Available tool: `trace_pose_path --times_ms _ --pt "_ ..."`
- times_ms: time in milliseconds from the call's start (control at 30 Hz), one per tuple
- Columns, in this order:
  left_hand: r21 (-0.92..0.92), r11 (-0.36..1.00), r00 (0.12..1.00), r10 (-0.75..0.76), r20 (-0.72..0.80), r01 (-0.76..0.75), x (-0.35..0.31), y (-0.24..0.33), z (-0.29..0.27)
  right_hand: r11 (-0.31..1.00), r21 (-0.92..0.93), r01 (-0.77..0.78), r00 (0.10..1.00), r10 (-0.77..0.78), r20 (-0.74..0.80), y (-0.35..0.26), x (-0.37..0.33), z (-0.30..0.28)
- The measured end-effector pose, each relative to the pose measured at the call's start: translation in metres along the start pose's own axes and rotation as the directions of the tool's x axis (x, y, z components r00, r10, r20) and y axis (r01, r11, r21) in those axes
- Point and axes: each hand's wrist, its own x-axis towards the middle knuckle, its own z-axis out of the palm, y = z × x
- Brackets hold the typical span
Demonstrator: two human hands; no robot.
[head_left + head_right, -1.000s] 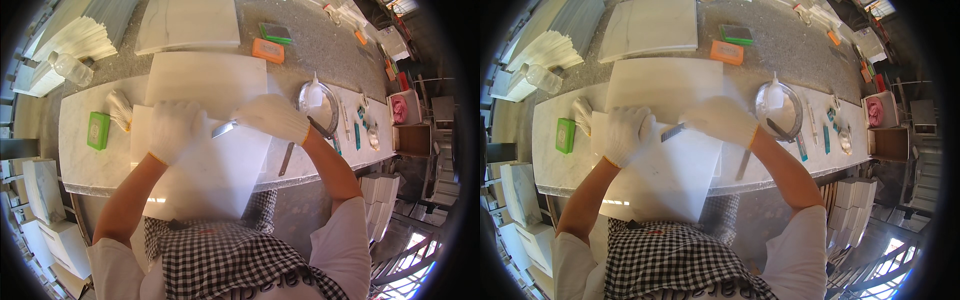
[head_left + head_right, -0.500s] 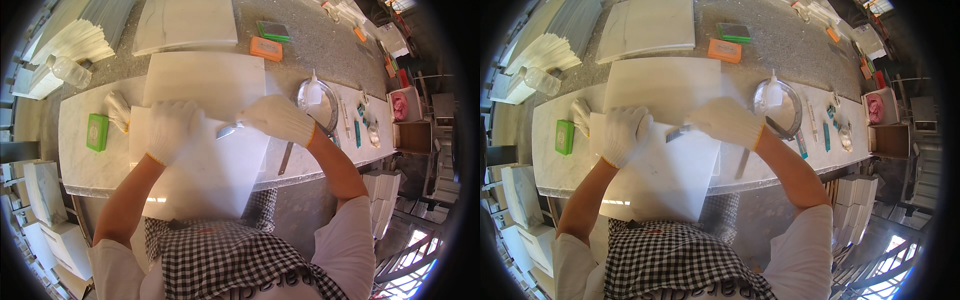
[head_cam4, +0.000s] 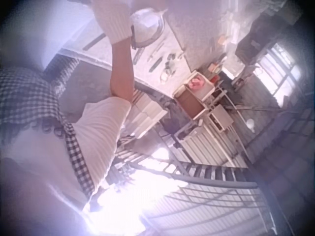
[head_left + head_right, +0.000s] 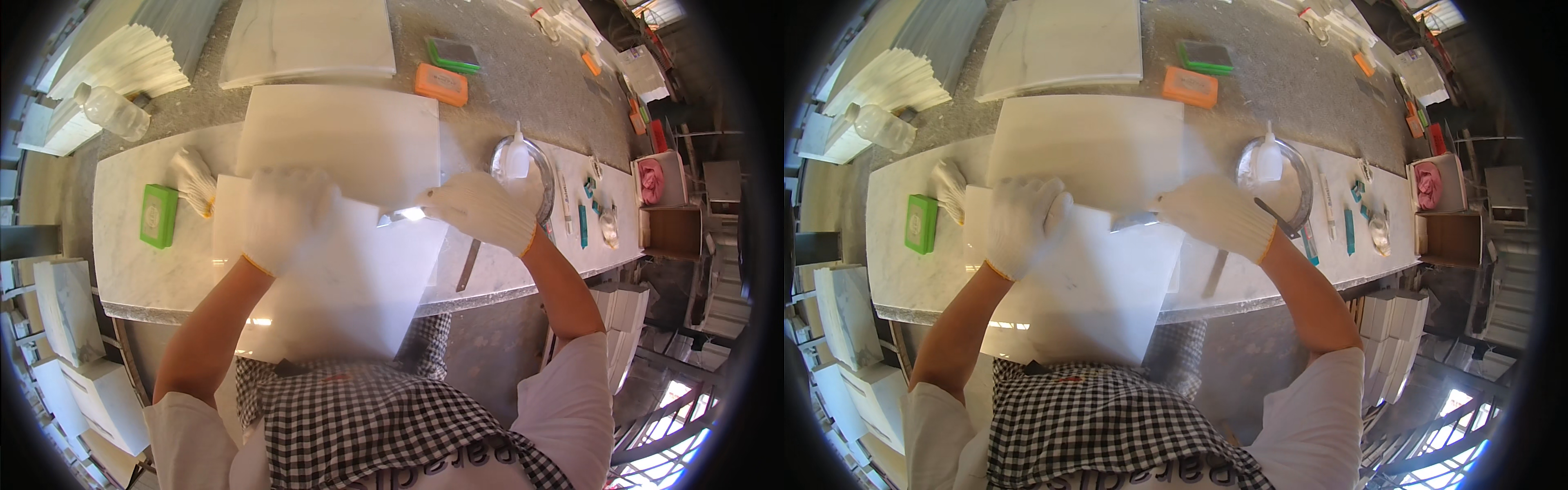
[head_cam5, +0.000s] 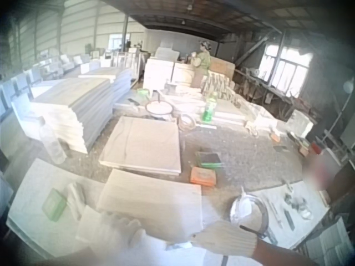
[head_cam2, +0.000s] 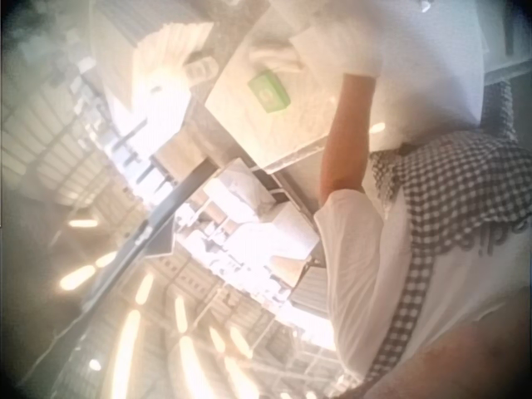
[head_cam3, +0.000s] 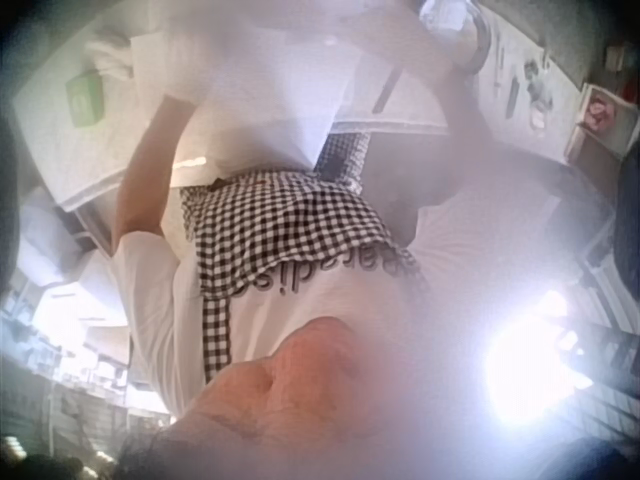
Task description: The person repeatedly rubs a white rectangular tile with a green abrasive block and then scrapes the surface with a metal scraper. The person alternates between rubbing and scraping motions across the tile's surface.
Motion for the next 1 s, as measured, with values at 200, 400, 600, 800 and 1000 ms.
trace_pose_path --times_ms 200,400,600,800,1000 --pt "-0.012 1.000 1.000 0.000 -0.027 -0.001 -0.001 0.001 0.002 0.999 0.018 0.032 0.996 -0.030 -0.080 0.006 0.006 0.001" --pt "0.020 1.000 1.000 -0.009 0.012 0.009 -0.001 0.000 0.001 0.987 0.086 0.133 0.987 -0.124 -0.103 0.002 0.029 0.013" --pt "0.013 1.000 0.999 0.024 -0.039 -0.024 0.000 0.000 0.004 0.991 0.020 0.132 0.991 -0.132 -0.013 0.005 0.029 0.005" --pt "0.024 1.000 1.000 0.008 0.018 -0.009 0.000 0.000 0.001 0.993 -0.083 0.079 0.996 -0.082 -0.043 0.013 0.007 -0.001" --pt "0.029 1.000 0.999 -0.008 0.042 0.006 -0.001 0.001 0.000 0.991 -0.131 0.041 0.999 -0.040 0.013 0.018 -0.009 -0.008"
